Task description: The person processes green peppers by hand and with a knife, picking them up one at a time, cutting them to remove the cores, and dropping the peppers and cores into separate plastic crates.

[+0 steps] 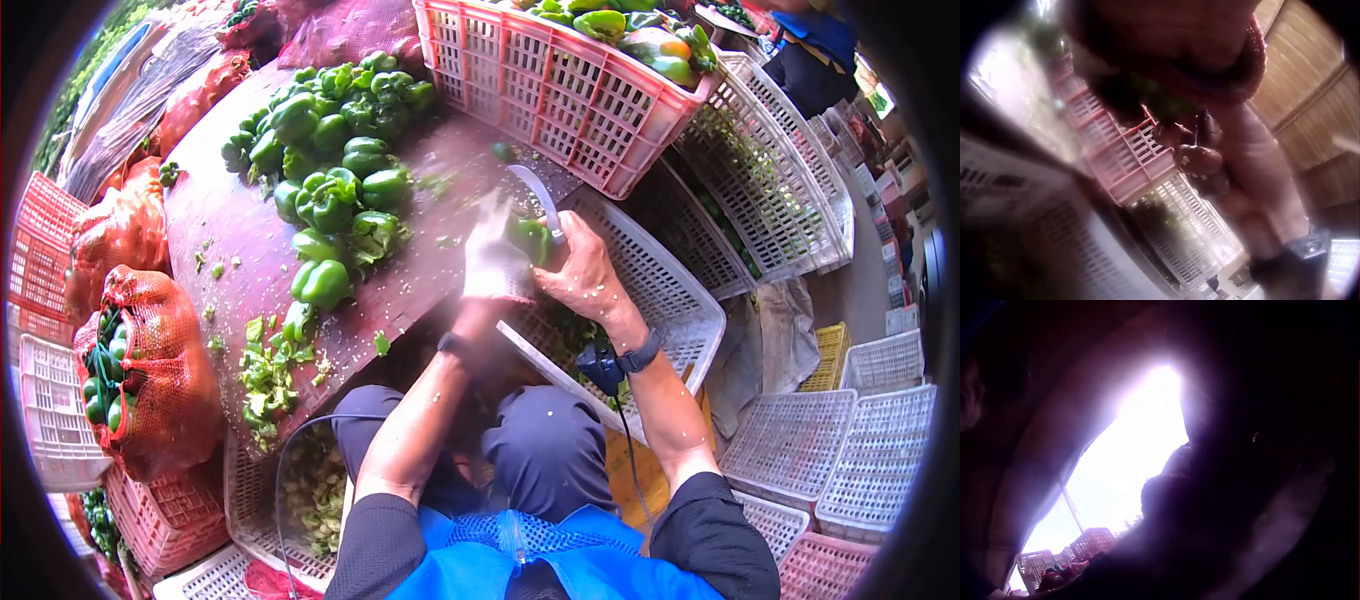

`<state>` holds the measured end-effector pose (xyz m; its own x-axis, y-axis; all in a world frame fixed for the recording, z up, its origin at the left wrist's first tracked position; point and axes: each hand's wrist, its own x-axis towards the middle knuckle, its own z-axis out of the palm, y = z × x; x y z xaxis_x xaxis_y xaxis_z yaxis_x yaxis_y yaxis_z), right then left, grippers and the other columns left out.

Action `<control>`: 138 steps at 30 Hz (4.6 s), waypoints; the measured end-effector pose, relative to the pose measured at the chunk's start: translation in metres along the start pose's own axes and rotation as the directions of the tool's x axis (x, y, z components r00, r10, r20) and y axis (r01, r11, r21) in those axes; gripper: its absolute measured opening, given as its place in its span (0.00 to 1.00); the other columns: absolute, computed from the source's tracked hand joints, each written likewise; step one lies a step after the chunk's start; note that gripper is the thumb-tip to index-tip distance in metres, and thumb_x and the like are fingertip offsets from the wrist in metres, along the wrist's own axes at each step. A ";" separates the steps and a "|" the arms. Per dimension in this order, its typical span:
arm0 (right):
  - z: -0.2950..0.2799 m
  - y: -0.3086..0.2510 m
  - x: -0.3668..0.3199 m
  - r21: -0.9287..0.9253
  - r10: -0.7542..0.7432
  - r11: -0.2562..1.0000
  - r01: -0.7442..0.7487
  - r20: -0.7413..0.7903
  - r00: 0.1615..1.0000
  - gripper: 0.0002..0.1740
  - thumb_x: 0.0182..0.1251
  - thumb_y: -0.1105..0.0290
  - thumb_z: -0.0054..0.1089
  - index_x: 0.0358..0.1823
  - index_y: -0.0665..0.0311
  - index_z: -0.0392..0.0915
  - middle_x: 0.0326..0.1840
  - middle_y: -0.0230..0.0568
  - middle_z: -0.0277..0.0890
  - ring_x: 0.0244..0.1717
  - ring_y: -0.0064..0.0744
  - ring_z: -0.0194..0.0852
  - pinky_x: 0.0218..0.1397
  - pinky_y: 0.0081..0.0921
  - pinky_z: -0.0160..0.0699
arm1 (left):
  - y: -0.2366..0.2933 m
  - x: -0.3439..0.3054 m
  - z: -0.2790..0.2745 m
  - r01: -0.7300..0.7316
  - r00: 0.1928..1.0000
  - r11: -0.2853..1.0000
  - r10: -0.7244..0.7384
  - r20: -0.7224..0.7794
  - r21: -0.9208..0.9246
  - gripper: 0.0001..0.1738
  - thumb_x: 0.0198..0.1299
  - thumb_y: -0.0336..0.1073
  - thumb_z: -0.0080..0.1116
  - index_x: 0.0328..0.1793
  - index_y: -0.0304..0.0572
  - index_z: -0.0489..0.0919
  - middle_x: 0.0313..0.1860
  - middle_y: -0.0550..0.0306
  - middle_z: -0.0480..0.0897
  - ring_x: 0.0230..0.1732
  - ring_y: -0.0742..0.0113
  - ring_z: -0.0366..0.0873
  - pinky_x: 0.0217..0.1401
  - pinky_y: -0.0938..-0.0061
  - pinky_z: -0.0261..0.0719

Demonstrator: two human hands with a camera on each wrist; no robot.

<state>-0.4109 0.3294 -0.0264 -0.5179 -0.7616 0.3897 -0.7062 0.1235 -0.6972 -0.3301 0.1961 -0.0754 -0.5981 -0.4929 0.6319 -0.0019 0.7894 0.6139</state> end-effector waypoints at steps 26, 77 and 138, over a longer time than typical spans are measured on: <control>-0.014 0.027 -0.042 0.369 0.287 0.882 -0.293 0.074 0.955 0.34 0.56 0.68 0.76 0.66 0.67 0.75 0.55 0.38 0.82 0.56 0.26 0.78 0.62 0.28 0.78 | -0.041 -0.014 0.045 0.107 0.833 0.987 -0.156 0.531 0.121 0.31 0.47 0.55 0.74 0.52 0.43 0.82 0.47 0.50 0.86 0.48 0.53 0.85 0.54 0.62 0.84; -0.013 0.045 -0.027 0.080 0.483 0.875 -0.477 -0.201 0.852 0.12 0.60 0.71 0.75 0.39 0.69 0.82 0.28 0.29 0.81 0.29 0.17 0.75 0.35 0.20 0.76 | 0.014 -0.007 -0.001 0.229 0.921 0.944 -0.289 0.261 0.237 0.11 0.59 0.33 0.58 0.48 0.45 0.83 0.38 0.48 0.87 0.41 0.46 0.86 0.43 0.57 0.85; 0.084 -0.070 0.007 -0.257 -0.413 0.850 0.459 0.215 0.885 0.09 0.75 0.70 0.51 0.38 0.67 0.75 0.29 0.49 0.74 0.33 0.50 0.82 0.36 0.37 0.80 | -0.125 0.010 -0.125 0.200 0.968 0.795 -0.249 -0.008 -0.573 0.17 0.56 0.37 0.65 0.53 0.47 0.85 0.47 0.56 0.88 0.49 0.60 0.85 0.57 0.69 0.82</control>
<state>-0.3245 0.2620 -0.0261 -0.0628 -0.8618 0.5034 -0.9624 -0.0812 -0.2590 -0.2355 0.0465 -0.0869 -0.5727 -0.6768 0.4626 0.3383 0.3189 0.8854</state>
